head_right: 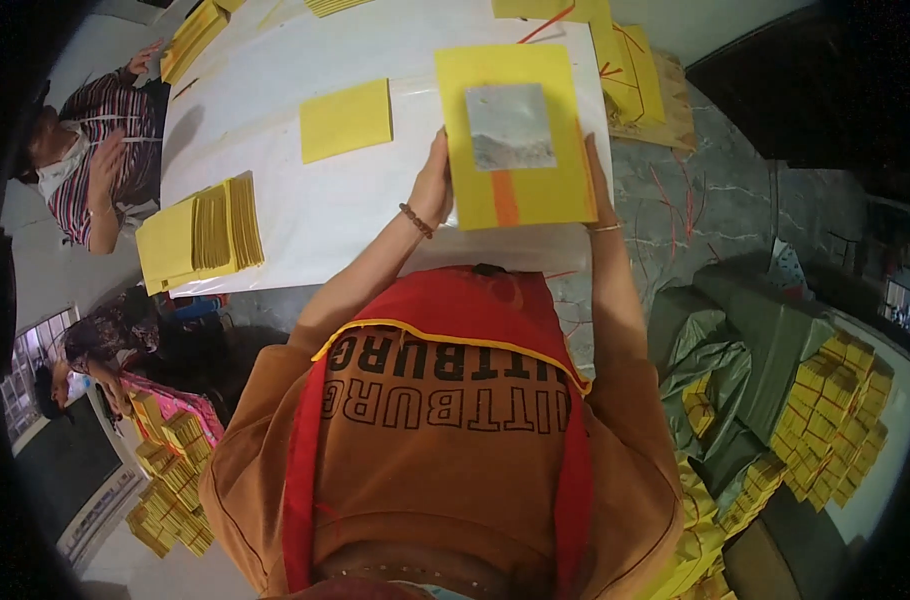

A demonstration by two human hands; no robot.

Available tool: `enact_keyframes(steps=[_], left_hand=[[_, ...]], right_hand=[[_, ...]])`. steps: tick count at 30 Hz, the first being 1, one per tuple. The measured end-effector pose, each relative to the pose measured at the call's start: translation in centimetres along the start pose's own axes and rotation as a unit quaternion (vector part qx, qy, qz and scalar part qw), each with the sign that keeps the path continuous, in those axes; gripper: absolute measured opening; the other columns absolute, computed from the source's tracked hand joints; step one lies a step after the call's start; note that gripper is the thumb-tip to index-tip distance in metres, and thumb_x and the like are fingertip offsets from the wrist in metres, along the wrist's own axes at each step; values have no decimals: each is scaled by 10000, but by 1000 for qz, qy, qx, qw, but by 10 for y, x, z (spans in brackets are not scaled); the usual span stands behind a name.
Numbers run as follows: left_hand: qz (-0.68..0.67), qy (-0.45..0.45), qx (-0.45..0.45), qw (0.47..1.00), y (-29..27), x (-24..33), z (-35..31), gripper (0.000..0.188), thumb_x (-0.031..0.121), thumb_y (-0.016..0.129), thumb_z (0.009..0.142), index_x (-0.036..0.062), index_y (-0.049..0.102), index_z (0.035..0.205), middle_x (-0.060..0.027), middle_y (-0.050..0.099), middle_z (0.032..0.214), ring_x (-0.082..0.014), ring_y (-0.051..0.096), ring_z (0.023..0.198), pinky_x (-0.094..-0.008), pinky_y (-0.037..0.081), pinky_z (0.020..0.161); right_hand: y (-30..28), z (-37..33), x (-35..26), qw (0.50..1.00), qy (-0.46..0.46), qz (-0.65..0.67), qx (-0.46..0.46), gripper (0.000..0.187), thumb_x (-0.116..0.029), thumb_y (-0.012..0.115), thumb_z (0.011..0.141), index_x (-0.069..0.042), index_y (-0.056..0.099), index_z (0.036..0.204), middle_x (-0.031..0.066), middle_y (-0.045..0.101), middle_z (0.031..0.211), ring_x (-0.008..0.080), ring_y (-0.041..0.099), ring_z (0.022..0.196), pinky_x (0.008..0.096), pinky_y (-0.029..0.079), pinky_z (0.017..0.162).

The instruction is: Stack and organize small yellow square papers with silver foil centers.

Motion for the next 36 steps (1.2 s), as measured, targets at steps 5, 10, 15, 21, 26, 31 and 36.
enact_keyframes(steps=[5, 10, 15, 21, 26, 31, 36], left_hand=[[-41, -108, 24, 993, -6, 13, -6, 630, 505, 334, 936, 55, 287, 1373, -91, 425, 1301, -188, 441, 1143, -305, 362, 969], [-74, -98, -7, 992, -12, 20, -5, 520, 462, 332, 951, 76, 382, 1295, -49, 504, 1157, -147, 495, 1030, -285, 447, 848], [141, 34, 145, 979, -43, 76, -26, 433, 357, 416, 944, 23, 504, 1205, -78, 577, 1123, -162, 554, 988, -283, 446, 826], [585, 362, -252, 681, 80, 150, -103, 327, 230, 672, 755, 28, 599, 1001, -113, 551, 974, -272, 508, 923, -349, 409, 815], [632, 346, -295, 628, 81, 137, -100, 289, 204, 659, 755, 29, 607, 980, -102, 561, 971, -281, 516, 877, -349, 431, 766], [592, 286, -304, 689, 83, 141, -86, 167, 208, 613, 789, 51, 634, 844, -80, 578, 776, -254, 547, 773, -344, 461, 677], [580, 250, -321, 706, 81, 142, -77, 130, 138, 599, 814, 18, 637, 846, -104, 582, 737, -252, 557, 691, -330, 456, 631]], right_hand=[[29, -2, 27, 986, 97, 128, -38, 499, -463, 349, 949, -89, 470, 1256, -1, 584, 1012, 84, 586, 835, 218, 501, 675], [33, -4, 39, 972, 133, 193, -27, 507, -454, 349, 952, -65, 466, 1257, 42, 576, 1083, 114, 566, 944, 246, 479, 794], [25, -24, -61, 975, -133, -179, 18, 408, -309, 391, 957, -17, 500, 1221, 82, 510, 1258, 199, 386, 1237, 345, 276, 1032], [89, -76, -94, 792, -264, -491, -250, 311, -205, 646, 778, -123, 609, 1076, 9, 565, 1182, 223, 415, 1234, 378, 264, 997], [102, -84, -92, 738, -278, -561, -251, 327, -254, 726, 704, -145, 637, 999, -9, 576, 1157, 218, 430, 1225, 384, 264, 981], [96, -79, -92, 759, -281, -529, -255, 281, -230, 717, 713, -135, 644, 967, -5, 599, 1126, 221, 457, 1208, 375, 285, 956], [96, -77, -93, 771, -261, -517, -263, 305, -151, 693, 714, -97, 636, 1009, 37, 611, 1109, 257, 452, 1212, 369, 307, 969]])
Point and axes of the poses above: each hand's wrist, its own z-axis towards the middle knuckle, its own y-axis out of the palm, x = y × z, the point moved 9 cm from there along z, towards the middle knuckle
